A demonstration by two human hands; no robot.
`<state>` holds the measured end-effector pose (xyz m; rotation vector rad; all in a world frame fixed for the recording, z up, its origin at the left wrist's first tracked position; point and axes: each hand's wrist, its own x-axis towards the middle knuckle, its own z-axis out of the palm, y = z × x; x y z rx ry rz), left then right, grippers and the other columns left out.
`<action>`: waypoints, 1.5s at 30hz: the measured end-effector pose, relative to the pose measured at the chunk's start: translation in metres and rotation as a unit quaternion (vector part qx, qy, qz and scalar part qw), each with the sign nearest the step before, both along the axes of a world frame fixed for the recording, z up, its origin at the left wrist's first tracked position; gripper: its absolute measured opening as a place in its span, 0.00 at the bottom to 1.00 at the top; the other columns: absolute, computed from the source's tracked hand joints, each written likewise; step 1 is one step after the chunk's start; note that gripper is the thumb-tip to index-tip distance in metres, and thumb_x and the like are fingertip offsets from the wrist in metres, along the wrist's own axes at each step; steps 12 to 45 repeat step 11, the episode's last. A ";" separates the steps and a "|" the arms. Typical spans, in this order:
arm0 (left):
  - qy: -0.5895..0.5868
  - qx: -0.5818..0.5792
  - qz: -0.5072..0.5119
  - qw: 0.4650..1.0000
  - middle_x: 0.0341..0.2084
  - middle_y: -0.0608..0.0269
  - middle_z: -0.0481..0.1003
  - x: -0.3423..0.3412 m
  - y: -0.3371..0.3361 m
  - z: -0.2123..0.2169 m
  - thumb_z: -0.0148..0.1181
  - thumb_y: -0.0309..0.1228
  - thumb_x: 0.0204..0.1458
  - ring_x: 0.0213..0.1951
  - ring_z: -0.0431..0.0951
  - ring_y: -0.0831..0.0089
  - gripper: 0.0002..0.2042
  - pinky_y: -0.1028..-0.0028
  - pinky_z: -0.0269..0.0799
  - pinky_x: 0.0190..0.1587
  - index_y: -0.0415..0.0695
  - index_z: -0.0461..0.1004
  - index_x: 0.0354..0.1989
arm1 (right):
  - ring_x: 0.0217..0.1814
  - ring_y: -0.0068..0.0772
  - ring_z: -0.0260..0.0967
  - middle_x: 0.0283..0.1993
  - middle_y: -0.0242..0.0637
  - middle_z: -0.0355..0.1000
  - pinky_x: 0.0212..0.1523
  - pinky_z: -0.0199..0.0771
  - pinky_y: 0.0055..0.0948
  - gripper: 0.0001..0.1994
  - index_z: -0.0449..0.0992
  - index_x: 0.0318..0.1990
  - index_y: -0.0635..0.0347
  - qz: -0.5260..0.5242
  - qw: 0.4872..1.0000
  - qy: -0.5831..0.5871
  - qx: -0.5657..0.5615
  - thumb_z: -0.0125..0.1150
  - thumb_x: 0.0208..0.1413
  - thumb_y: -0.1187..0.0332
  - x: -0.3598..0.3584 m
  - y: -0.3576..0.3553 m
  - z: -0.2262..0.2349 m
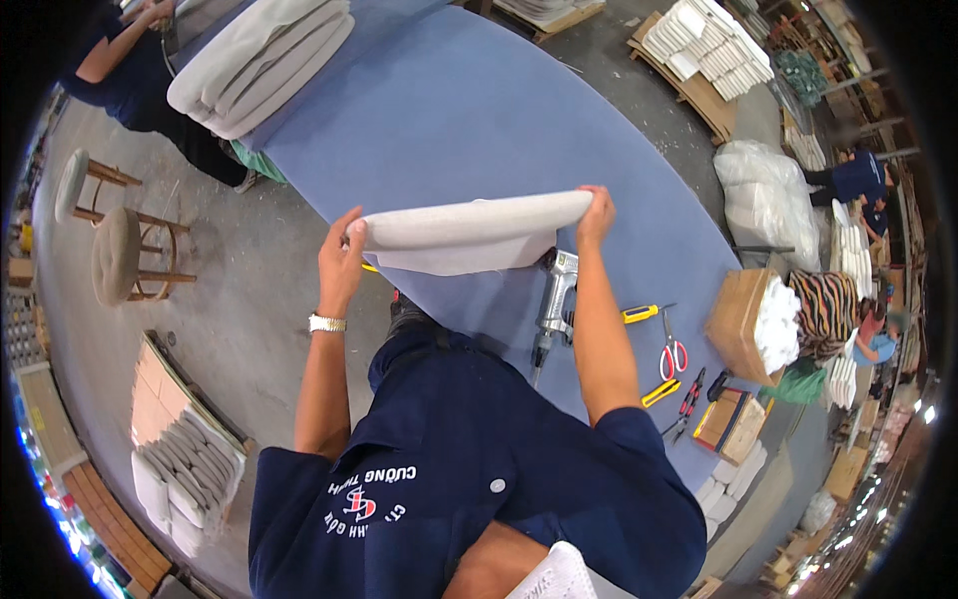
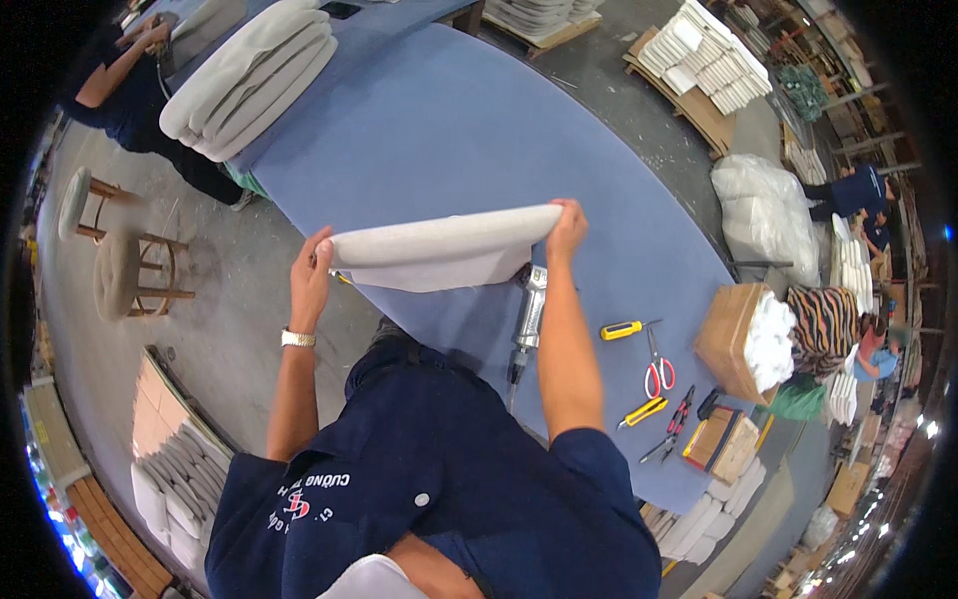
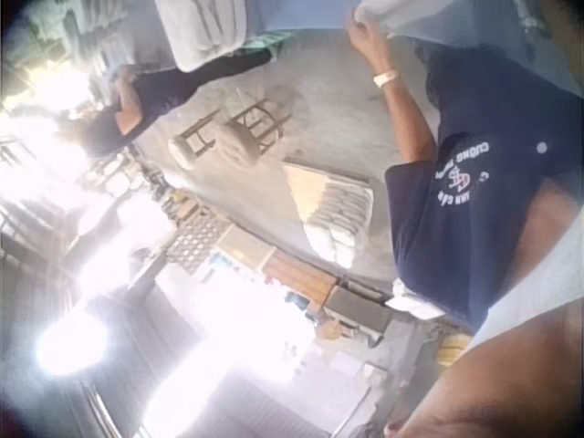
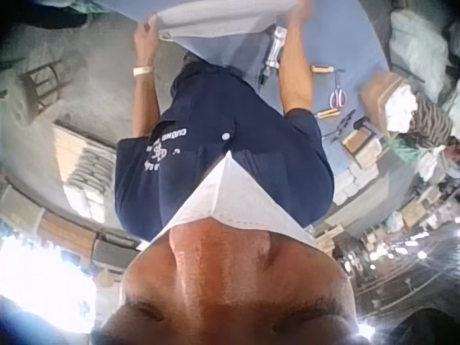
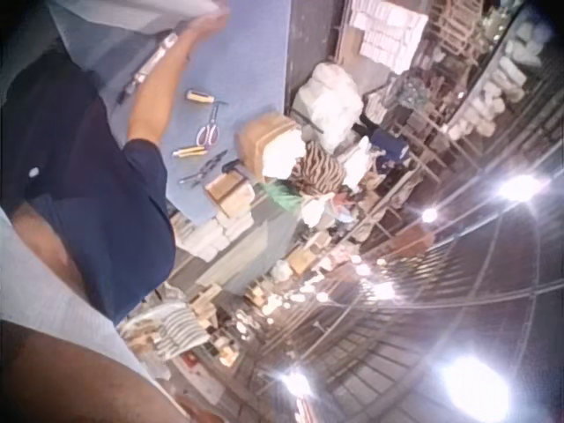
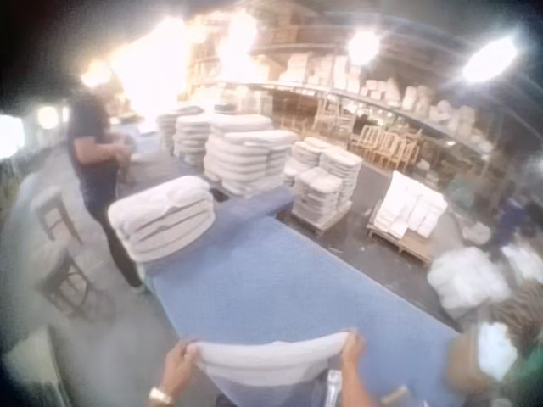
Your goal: The person folds and staples a white fabric cover onto a cushion using a pneumatic staple gun, then trims excess fabric with a utility knife. They repeat the process on another cushion and stack the finished items on a nearby pile.
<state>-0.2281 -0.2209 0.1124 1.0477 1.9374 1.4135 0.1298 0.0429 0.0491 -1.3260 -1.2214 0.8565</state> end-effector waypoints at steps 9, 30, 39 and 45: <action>0.283 -0.242 -0.236 0.898 0.54 0.50 0.79 -0.017 0.013 0.072 0.71 0.52 0.50 0.58 0.77 0.51 0.32 0.58 0.71 0.61 0.42 0.77 0.57 | 0.43 0.35 0.75 0.38 0.43 0.80 0.47 0.74 0.34 0.23 0.81 0.38 0.66 0.043 0.998 0.035 0.020 0.40 0.67 0.58 -0.032 -0.002 -0.006; 0.325 -0.268 -0.289 0.860 0.46 0.54 0.83 -0.009 0.031 0.079 0.71 0.52 0.49 0.54 0.79 0.55 0.31 0.59 0.74 0.57 0.42 0.77 0.55 | 0.46 0.35 0.77 0.41 0.45 0.80 0.50 0.75 0.33 0.25 0.81 0.41 0.67 0.086 0.994 0.060 0.031 0.39 0.68 0.57 -0.070 0.014 -0.016; 0.325 -0.268 -0.289 0.860 0.46 0.54 0.83 -0.009 0.031 0.079 0.71 0.52 0.49 0.54 0.79 0.55 0.31 0.59 0.74 0.57 0.42 0.77 0.55 | 0.46 0.35 0.77 0.41 0.45 0.80 0.50 0.75 0.33 0.25 0.81 0.41 0.67 0.086 0.994 0.060 0.031 0.39 0.68 0.57 -0.070 0.014 -0.016; 0.325 -0.268 -0.289 0.860 0.46 0.54 0.83 -0.009 0.031 0.079 0.71 0.52 0.49 0.54 0.79 0.55 0.31 0.59 0.74 0.57 0.42 0.77 0.55 | 0.46 0.35 0.77 0.41 0.45 0.80 0.50 0.75 0.33 0.25 0.81 0.41 0.67 0.086 0.994 0.060 0.031 0.39 0.68 0.57 -0.070 0.014 -0.016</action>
